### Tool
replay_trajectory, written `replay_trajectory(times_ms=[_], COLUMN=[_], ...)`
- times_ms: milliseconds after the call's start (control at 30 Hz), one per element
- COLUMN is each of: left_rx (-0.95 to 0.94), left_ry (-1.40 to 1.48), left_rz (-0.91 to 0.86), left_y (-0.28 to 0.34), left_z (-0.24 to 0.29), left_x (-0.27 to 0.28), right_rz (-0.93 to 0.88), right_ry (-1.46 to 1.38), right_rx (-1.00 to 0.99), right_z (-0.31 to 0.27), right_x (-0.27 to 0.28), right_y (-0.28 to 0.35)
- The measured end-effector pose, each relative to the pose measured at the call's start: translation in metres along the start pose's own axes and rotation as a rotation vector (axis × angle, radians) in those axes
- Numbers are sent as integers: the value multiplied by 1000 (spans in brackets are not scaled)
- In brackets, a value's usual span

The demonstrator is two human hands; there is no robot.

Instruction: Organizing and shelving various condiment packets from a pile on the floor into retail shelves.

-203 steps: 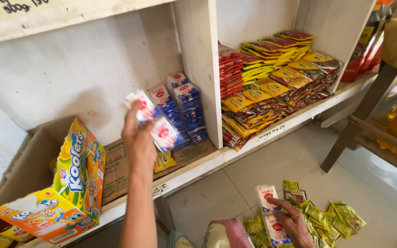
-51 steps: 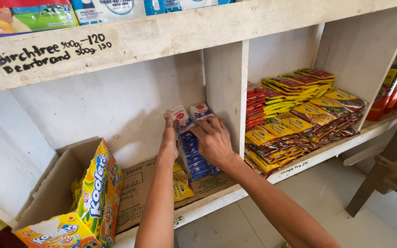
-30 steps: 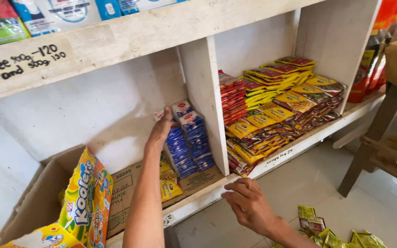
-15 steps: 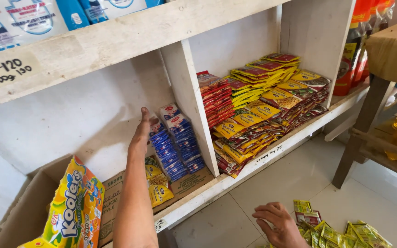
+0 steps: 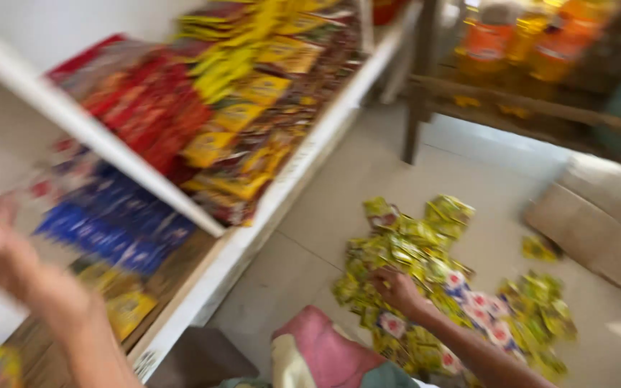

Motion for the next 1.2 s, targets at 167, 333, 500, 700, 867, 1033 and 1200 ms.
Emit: replay_trajectory(times_ms=[167,333,500,700,867,1033,1200], left_rx=[-358,6,293,851,1068,1110,1121], left_ry=[-455,-282,-211,47,69,57,23], left_rz=[3,-407,-606,-539,-422,-452,-476], left_y=[169,271,329,381,374,382,383], left_z=[12,-70,-118,-252,-256,-249,-246], left_x=[-83,-183,-255,-255,-250,-252,-252], right_rz=[-23,-79,19,208,-18,-126,-170], right_ry=[53,137,210,443,495,431,272], right_rx=[-278,-410,-460,-1002,-1405,-1400,-1278], right_z=[40,105,166,191,189,172,225], right_x=[7,1,4,78,114,98,59], right_y=[59,146,229,269,283,270,296])
Point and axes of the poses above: each hand's wrist, its own y-axis away from the middle knuckle, its own x-axis out of the back of the hand, z = x × y, the point moved 5 cm from there along -y, towards the middle knuckle, and after that the axes turned 8 degrees about x, right-handed, at the moved point
